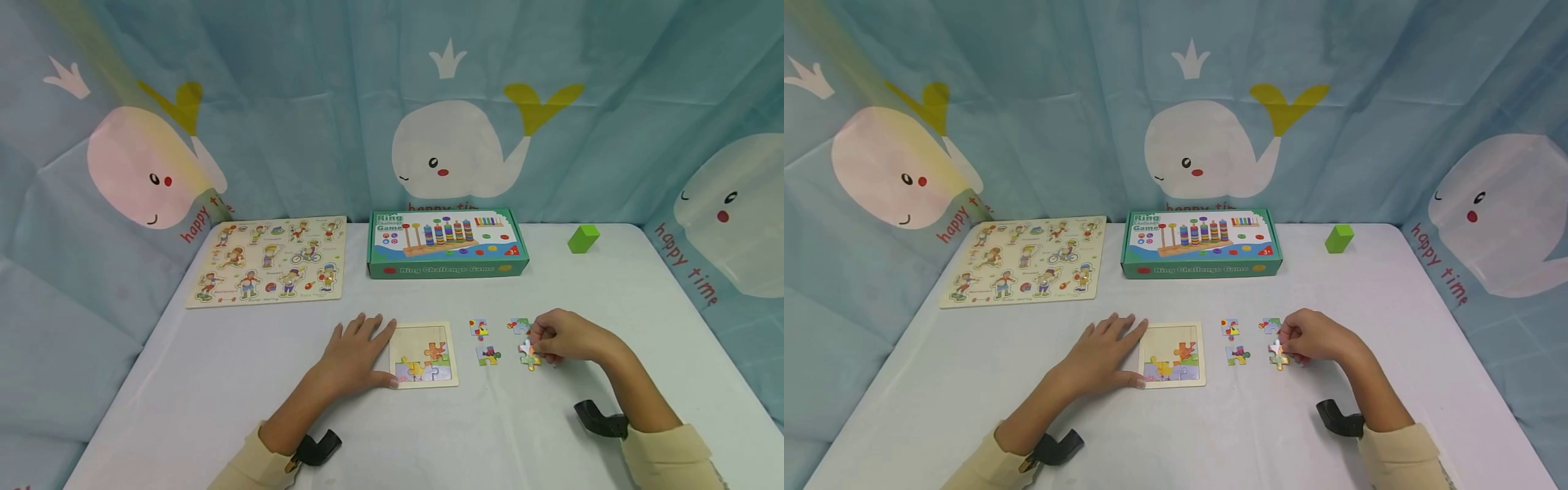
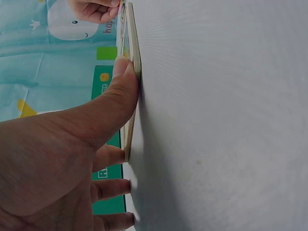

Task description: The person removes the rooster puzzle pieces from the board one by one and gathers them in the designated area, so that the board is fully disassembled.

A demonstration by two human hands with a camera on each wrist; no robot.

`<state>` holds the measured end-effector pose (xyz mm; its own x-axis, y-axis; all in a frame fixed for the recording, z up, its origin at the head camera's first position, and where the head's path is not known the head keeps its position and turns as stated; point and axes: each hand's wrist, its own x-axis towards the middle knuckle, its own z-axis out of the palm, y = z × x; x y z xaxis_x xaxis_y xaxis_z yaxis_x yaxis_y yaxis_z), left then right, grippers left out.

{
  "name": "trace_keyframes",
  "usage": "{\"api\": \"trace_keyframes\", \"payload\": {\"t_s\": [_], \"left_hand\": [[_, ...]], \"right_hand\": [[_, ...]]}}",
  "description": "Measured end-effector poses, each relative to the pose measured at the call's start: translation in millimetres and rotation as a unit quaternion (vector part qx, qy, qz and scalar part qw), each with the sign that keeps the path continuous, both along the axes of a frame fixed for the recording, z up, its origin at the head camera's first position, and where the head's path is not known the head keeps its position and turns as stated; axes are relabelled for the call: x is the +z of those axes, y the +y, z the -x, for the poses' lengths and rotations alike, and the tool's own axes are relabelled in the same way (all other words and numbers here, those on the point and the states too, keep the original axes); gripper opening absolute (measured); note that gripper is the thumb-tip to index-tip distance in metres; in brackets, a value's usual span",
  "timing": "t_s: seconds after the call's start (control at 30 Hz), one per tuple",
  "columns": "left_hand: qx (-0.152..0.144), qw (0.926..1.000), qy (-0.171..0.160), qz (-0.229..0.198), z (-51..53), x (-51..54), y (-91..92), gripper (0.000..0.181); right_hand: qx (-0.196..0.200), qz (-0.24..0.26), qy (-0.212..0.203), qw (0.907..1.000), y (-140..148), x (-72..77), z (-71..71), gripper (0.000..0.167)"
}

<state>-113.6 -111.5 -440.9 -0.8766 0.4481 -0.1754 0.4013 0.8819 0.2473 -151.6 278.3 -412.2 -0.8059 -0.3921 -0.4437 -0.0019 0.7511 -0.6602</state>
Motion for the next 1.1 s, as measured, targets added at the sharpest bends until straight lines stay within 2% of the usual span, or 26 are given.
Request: {"api": "trace_keyframes", "payload": {"t_s": [0.3, 0.43, 0.53, 0.63, 0.8, 1.1], "left_hand": [[-0.003, 1.0000, 0.001, -0.003, -0.7, -1.0, -0.8, 0.098], [-0.002, 1.0000, -0.001, -0.002, -0.7, -0.7, -0.6, 0.098], [-0.001, 1.0000, -0.001, 0.000, -0.6, 0.0, -0.7, 0.098], [-0.001, 1.0000, 0.000, 0.000, -0.4, 0.7, -0.8, 0.097], [-0.001, 1.0000, 0.000, -0.003, -0.7, 0.9, -0.7, 0.097], [-0.001, 1.0000, -0.001, 0.001, -0.6, 0.0, -0.2, 0.098]], "right_hand": [[0.000, 0.007, 0.009, 0.9999, -1, -1.8, 0.1, 0.008], [0.001, -0.024, 0.057, 0.9981, -4, -0.8, -5.6, 0.010], [-0.003, -0.060, 0.108, 0.9924, -9, -1.9, -13.4, 0.020], [-0.017, -0.085, 0.137, 0.9868, -16, -5.2, -21.2, 0.030], [-0.036, -0.107, 0.150, 0.9823, -22, -7.9, -27.2, 0.030], [-0.018, -0.105, 0.158, 0.9817, -19, -5.1, -27.0, 0.028]]}}
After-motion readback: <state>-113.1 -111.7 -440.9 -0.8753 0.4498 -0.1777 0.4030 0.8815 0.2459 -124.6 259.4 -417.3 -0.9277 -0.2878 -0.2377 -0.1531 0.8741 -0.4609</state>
